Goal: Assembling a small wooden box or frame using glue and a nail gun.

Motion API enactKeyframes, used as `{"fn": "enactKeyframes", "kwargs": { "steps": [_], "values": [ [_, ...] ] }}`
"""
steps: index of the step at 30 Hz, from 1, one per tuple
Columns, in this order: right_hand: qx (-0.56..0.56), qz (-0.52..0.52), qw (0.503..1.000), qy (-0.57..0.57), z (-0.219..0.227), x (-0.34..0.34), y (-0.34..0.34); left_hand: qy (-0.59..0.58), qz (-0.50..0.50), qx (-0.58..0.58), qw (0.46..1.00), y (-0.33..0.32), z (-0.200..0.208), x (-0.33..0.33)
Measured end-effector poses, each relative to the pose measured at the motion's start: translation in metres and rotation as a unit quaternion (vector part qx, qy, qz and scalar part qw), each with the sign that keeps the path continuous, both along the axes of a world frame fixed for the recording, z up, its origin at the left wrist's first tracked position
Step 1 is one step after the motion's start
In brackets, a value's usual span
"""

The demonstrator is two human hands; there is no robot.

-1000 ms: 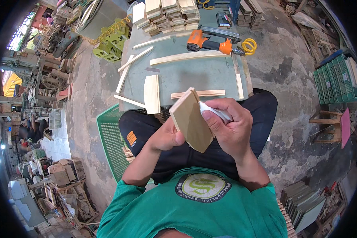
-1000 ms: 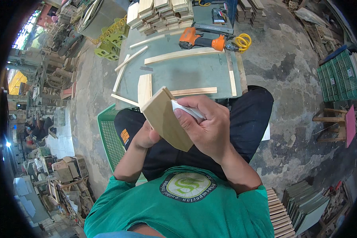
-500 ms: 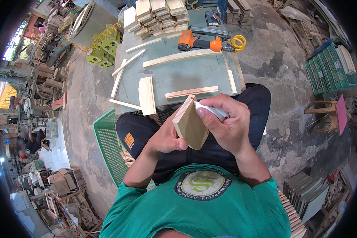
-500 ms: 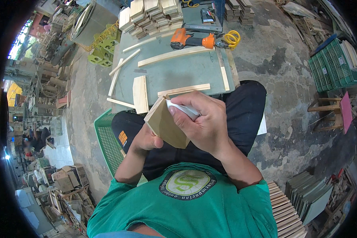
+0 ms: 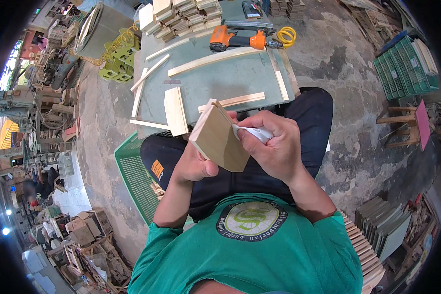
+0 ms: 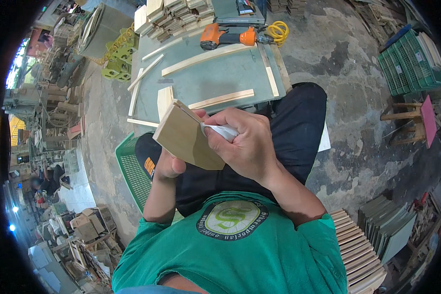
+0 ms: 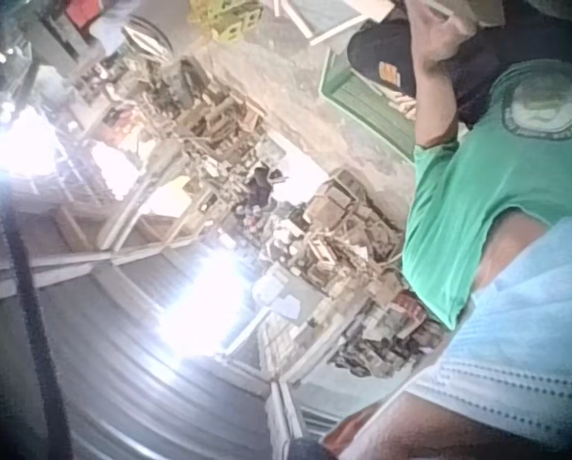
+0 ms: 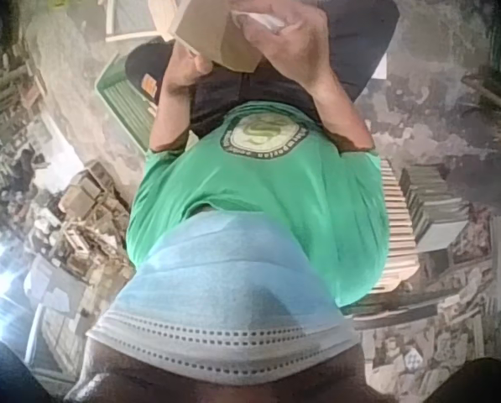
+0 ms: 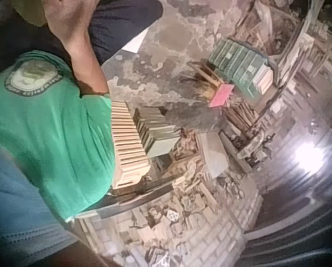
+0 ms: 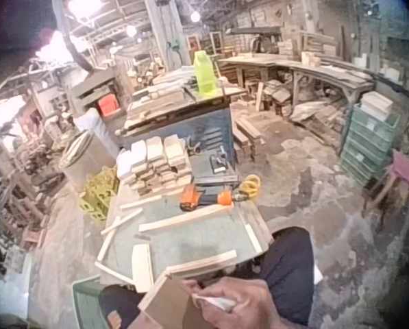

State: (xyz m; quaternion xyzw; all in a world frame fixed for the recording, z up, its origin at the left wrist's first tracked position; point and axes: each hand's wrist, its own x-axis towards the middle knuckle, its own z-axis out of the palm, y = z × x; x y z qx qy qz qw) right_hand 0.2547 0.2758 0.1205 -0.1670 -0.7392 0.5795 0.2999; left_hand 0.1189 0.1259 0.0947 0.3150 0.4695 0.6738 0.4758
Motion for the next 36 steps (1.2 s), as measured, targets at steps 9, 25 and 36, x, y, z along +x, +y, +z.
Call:
{"fn": "enactKeyframes", "kwargs": {
  "steps": [9, 25, 36],
  "values": [
    [-0.015, -0.007, 1.0, -0.025, -0.012, 0.005, -0.004, 0.027, 0.013, 0.064, 0.997, 0.01, 0.0, -0.003],
    [-0.027, -0.008, 0.996, -0.089, -0.039, 0.02, -0.009, 0.037, 0.094, 0.073, 0.992, 0.01, 0.003, -0.013],
    [-0.428, -0.02, 0.902, -0.052, -0.07, 0.018, 0.005, -0.152, 0.169, -0.027, 0.973, 0.023, -0.005, -0.042]
  ]
}}
